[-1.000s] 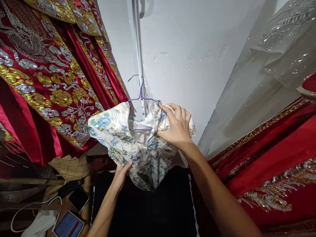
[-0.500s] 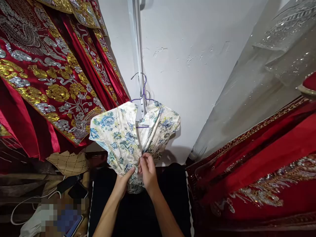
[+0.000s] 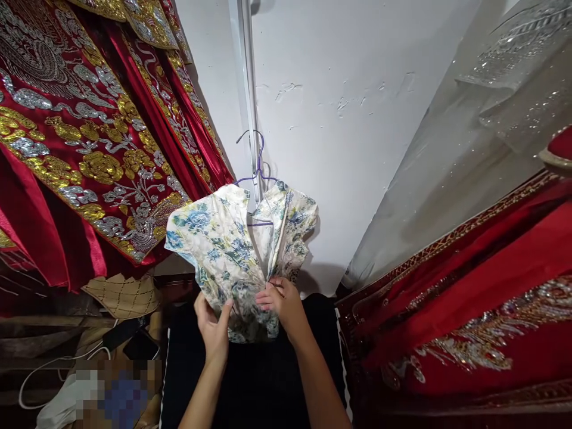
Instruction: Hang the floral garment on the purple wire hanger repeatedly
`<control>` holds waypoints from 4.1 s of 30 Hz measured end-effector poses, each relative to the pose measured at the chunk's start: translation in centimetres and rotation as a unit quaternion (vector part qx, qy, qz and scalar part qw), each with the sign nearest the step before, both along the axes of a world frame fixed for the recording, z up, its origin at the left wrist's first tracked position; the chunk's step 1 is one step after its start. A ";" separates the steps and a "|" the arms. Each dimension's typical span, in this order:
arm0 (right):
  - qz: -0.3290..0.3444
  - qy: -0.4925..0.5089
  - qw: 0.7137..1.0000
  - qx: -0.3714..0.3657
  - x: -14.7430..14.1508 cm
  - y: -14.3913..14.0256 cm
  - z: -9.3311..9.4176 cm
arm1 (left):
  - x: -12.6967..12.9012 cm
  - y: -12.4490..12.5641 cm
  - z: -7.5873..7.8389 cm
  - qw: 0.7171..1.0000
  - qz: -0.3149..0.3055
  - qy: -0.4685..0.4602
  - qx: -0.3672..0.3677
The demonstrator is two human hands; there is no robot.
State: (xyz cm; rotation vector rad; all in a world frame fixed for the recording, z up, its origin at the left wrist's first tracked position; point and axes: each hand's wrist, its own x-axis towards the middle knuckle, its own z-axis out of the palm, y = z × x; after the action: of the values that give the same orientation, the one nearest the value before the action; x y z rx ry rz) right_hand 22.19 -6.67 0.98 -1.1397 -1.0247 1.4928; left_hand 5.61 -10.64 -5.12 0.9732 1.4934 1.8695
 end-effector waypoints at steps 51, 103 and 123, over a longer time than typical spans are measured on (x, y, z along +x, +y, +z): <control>-0.063 -0.009 0.955 0.288 -0.6 5.0 15.8 | 1.1 8.8 17.2 0.922 -0.157 0.258 0.243; 0.222 -0.215 0.928 0.209 2.7 4.9 9.4 | -0.6 3.0 12.5 0.890 -0.416 0.184 -0.032; -0.021 -0.254 0.914 0.316 5.9 13.9 8.0 | -10.4 7.8 15.7 0.707 -0.263 0.623 -0.207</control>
State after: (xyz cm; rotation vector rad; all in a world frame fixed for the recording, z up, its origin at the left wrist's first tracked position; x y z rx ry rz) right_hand 28.13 7.28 8.93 -1.0664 -1.6731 0.7223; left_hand -4.83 -2.82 10.54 2.2920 1.8070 0.2319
